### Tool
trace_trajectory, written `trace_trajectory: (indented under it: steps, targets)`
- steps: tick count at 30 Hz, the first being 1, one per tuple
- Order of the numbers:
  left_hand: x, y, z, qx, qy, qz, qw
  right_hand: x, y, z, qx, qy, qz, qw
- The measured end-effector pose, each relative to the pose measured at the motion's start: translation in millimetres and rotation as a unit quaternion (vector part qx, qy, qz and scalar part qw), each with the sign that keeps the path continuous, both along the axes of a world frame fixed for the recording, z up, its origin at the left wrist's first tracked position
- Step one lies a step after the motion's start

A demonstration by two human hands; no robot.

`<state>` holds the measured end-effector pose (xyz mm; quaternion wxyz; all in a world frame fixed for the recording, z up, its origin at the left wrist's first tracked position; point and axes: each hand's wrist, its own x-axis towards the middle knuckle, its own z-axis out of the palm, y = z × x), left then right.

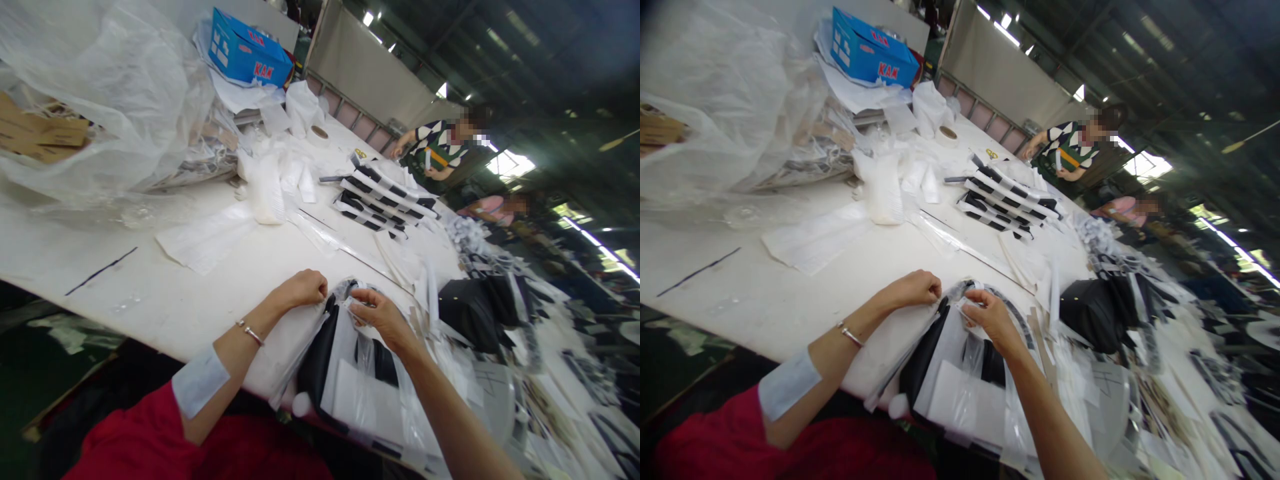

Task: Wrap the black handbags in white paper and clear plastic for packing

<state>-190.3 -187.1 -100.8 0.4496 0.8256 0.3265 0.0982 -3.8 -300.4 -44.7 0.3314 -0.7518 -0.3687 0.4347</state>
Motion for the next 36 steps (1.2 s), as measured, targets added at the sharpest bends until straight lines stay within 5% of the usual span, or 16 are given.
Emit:
trace_trajectory:
  steps: [4, 17, 28, 36]
  targets:
    - [-2, -3, 2.1, 0.031, 0.016, 0.003, 0.999, -5, 1, -1.9, 0.044, -0.006, -0.031, 0.999]
    - [-5, 4, 10.6, -0.014, 0.036, 0.069, 0.997, -8, 8, -0.6, 0.077, 0.261, 0.013, 0.962]
    - [-1, 3, 9.5, -0.255, -0.135, 0.062, 0.956, -24, 22, -13.1, 0.071, 0.147, 0.0, 0.987]
    - [10, -2, -0.7, -0.345, -0.19, 0.134, 0.909, -32, 26, -13.0, 0.053, 0.059, 0.106, 0.991]
